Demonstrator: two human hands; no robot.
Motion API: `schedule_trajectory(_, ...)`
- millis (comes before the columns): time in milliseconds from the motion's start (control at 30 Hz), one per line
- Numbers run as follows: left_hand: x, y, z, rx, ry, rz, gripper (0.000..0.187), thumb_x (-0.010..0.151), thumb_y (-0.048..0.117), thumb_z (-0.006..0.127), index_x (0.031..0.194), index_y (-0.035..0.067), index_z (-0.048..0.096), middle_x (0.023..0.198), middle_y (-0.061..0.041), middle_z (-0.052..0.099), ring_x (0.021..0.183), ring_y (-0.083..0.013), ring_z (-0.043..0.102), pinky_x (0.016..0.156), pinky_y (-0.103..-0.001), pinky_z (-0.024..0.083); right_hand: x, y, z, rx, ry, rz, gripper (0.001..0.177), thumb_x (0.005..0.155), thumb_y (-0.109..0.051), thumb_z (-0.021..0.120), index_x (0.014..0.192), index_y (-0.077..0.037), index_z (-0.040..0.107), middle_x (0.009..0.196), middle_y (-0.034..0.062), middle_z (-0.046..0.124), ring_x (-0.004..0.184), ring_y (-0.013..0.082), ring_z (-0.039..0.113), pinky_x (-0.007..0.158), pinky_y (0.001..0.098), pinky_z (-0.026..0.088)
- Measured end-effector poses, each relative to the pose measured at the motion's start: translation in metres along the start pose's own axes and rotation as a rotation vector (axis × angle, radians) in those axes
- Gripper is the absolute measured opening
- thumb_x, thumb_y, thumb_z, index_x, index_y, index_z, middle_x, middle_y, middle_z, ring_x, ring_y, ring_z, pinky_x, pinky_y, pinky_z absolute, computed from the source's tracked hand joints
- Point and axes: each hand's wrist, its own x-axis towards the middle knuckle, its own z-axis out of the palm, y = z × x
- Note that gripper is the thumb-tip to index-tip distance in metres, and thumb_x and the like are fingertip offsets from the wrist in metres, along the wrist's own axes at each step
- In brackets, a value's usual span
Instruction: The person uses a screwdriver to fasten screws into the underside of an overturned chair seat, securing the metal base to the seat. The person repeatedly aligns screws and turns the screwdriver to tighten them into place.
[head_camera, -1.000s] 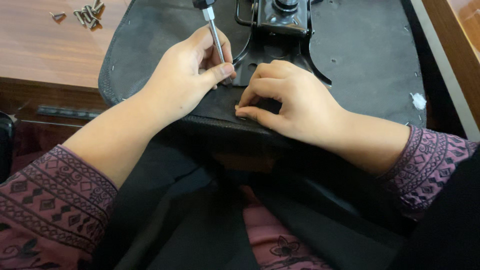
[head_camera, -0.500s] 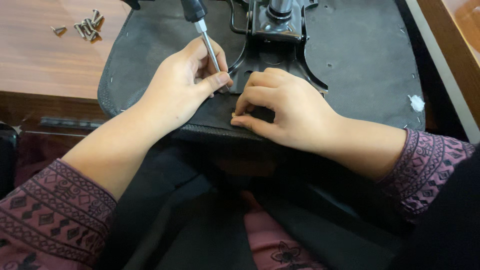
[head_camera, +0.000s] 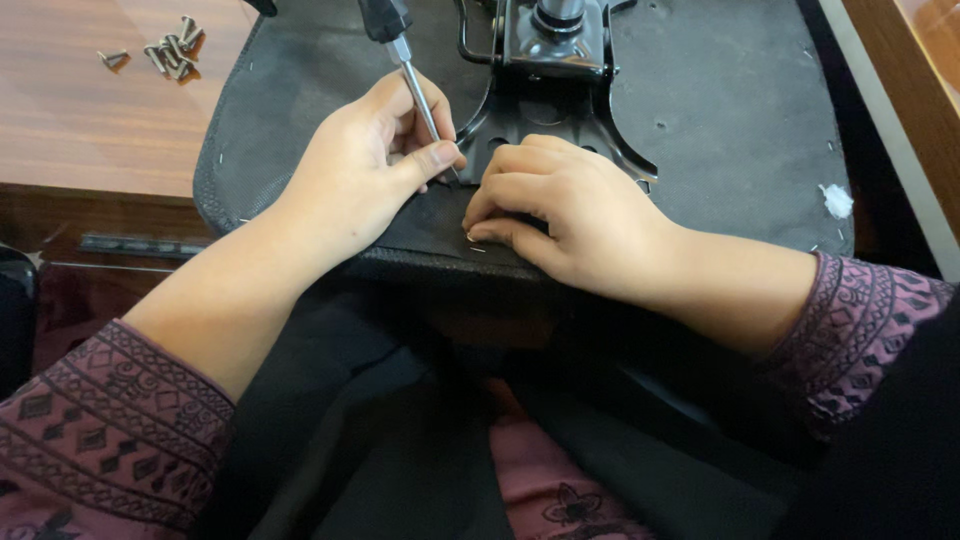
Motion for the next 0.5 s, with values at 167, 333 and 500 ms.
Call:
schedule_trajectory(167,0.0,0.0004,-0.0008,-0.014,-0.002,0.007,0.014,0.101,0.005,0.067,0.107,0.008,0.054,0.093,0.0,0.067,0.085,-0.008,0.066,0.075,-0.024,0.054,0.001,0.001,0.0004,0.037,-0.01,-0.014,0.01,0.095,-0.016,0.071,0.102,-0.009,0.074,0.099,0.0059,0.066,0.097,0.0272,0.063,0.084,0.039,0.052)
schedule_trajectory(333,0.0007,0.0002,-0.0009,0.018,-0.01,0.019,0.013,0.102,0.006,0.066,0.107,0.009,0.055,0.093,0.0,0.067,0.087,-0.0081,0.068,0.076,-0.024,0.055,0.0006,0.0008,0.0006,0.028,-0.013,-0.009,0.014,0.093,-0.02,0.075,0.101,-0.008,0.073,0.099,0.0064,0.066,0.097,0.0271,0.063,0.083,0.0393,0.051)
schedule_trajectory(500,-0.0003,-0.0008,-0.001,0.037,-0.008,0.03,0.013,0.103,0.007,0.066,0.107,0.009,0.054,0.095,0.0,0.069,0.09,-0.0087,0.07,0.079,-0.025,0.056,0.0008,0.0024,0.0022,0.005,-0.018,-0.043,0.014,0.093,-0.019,0.076,0.102,-0.009,0.074,0.101,0.0066,0.067,0.098,0.0263,0.063,0.083,0.0387,0.052)
